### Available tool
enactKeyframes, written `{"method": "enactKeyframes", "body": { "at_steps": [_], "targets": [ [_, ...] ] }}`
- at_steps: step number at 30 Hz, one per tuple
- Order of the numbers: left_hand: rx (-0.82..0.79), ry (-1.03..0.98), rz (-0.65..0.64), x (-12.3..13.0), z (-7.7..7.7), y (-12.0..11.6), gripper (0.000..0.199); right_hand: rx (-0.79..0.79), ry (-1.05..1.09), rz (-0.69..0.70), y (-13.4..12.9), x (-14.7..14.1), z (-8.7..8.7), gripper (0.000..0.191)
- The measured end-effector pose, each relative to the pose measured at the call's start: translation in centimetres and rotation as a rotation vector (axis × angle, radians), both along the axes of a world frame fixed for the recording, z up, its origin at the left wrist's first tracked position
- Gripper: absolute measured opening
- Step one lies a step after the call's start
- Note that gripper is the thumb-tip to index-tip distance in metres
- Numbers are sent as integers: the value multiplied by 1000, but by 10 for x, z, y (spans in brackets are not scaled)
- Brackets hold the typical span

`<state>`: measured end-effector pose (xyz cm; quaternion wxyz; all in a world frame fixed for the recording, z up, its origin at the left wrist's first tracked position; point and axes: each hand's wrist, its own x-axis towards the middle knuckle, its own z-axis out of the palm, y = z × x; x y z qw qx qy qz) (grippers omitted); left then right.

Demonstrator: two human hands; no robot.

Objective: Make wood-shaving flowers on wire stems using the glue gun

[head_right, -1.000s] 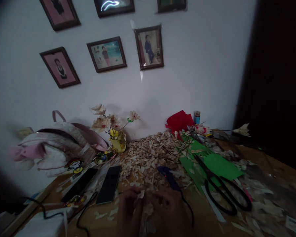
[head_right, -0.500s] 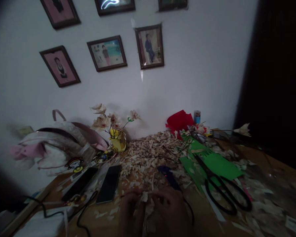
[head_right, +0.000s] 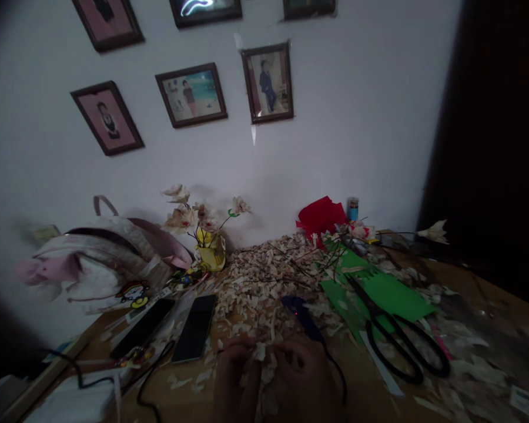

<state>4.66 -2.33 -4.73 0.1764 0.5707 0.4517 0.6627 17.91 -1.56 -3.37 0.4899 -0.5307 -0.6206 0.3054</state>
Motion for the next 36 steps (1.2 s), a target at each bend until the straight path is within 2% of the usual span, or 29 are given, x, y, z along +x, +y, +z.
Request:
{"method": "enactKeyframes", "body": {
  "at_steps": [3,8,10,16,20,23,27,32,36],
  "targets": [
    [-48,-16,-82,-5,8,3,9,-18,14,-44,0,-1,-1,19],
    [-116,-190,-70,-10,21,9,21,-57,56,22,2,-1,-1,17],
    [-128,-233,-78,-9,22,10,23,-32,87,-3,2,-1,0,16],
    [-161,-173,-80,-6,19,5,22,-37,99,-37,-1,-1,0,21],
    [-133,-129,-97,-7,9,3,15,-37,77,21,0,0,0,21],
    [-121,-119,-109,-8,-1,4,12,-46,80,-19,1,-1,0,21],
    [-105,-76,-104,-10,-8,6,10,-55,50,10,1,-1,1,25],
    [-86,-31,-81,-5,-2,3,14,-61,50,26,0,-2,5,24],
    [-109,-125,-14,2,5,-1,22,-81,86,31,-1,-2,7,26]
  ]
}}
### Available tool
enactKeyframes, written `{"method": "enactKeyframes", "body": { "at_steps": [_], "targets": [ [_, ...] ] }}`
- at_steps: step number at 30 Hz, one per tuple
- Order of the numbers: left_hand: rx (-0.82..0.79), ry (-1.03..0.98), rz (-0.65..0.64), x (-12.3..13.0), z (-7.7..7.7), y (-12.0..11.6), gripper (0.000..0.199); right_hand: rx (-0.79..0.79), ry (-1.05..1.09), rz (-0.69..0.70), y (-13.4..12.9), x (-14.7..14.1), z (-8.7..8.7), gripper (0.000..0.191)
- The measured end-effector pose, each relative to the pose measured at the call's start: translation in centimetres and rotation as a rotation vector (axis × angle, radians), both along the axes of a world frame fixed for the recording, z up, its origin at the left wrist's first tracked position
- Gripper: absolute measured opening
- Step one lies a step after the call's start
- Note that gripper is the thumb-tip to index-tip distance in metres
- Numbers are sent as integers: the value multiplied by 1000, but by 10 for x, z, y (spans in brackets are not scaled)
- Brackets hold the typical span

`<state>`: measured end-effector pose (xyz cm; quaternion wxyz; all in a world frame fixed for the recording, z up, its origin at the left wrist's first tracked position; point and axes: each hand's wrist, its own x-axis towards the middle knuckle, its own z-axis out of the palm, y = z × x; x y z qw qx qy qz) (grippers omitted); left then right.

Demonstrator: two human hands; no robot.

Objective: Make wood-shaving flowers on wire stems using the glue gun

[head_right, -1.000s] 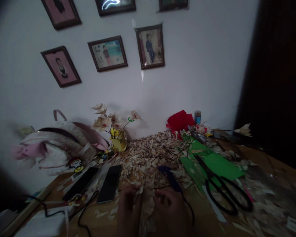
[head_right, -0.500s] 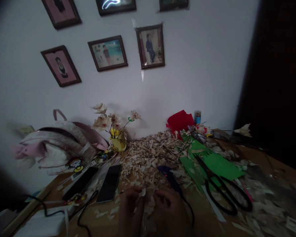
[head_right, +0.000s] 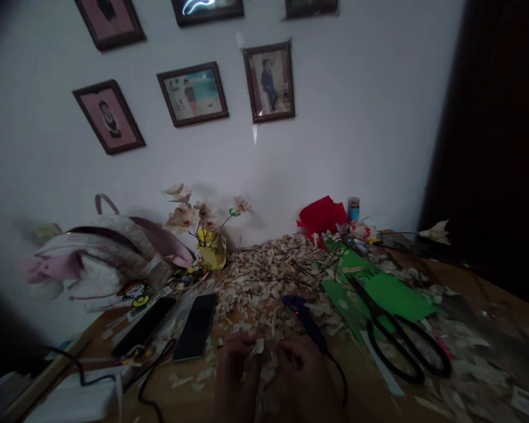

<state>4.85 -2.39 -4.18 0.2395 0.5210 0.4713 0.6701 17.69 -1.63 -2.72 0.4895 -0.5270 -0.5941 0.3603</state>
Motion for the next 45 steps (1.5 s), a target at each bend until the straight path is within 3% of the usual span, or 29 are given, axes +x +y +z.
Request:
{"method": "enactKeyframes", "body": {
  "at_steps": [6,13,30,45],
  "targets": [
    [-74,-81,-80,-3,12,6,25,-49,103,-14,1,0,-8,24],
    [-184,-216,-66,-2,28,9,31,-77,127,-42,2,2,-11,27],
    [-202,-268,-124,0,25,5,29,-231,198,-19,5,4,-11,28],
    [-196,-269,-124,0,22,5,26,-206,273,-15,3,1,-12,24]
  ]
}}
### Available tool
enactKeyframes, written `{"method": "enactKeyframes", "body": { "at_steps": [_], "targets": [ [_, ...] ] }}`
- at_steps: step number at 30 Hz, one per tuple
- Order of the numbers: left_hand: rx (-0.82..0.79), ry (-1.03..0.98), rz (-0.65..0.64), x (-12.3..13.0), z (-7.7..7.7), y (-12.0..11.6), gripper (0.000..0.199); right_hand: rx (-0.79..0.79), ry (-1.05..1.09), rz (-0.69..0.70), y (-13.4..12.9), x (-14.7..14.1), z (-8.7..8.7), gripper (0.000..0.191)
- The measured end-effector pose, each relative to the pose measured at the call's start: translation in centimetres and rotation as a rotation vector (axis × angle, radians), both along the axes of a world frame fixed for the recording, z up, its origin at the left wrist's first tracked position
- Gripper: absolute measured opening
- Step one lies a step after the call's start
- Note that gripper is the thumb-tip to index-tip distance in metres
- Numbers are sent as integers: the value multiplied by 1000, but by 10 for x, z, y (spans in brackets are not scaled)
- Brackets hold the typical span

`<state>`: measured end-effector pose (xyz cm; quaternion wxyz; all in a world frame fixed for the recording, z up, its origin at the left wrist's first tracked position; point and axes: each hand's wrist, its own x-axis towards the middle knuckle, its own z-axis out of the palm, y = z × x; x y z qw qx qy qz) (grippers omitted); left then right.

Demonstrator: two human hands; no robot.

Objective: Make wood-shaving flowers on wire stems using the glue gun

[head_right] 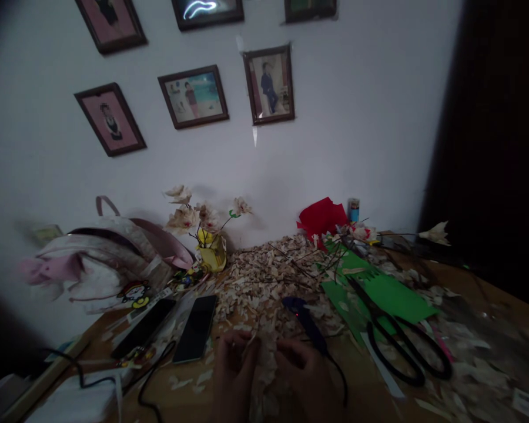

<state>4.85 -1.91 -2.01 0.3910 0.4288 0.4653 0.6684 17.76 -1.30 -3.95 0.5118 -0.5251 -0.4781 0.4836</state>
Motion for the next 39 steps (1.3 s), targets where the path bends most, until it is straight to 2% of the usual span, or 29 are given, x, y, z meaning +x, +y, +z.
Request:
{"method": "enactKeyframes", "body": {
  "at_steps": [5,9,22,33,39],
  "targets": [
    [39,28,-19,-1,-4,2,21,10,-34,-32,-1,3,-1,28],
    [50,35,-39,-1,-5,1,20,39,-60,19,1,3,1,26],
    [47,8,-10,1,-2,0,22,-14,-103,52,-1,1,12,22],
    [54,5,-9,2,-2,-1,23,-20,-231,81,1,4,7,21],
    [20,112,-55,-2,0,1,22,43,-221,65,-3,5,8,26]
  ]
}}
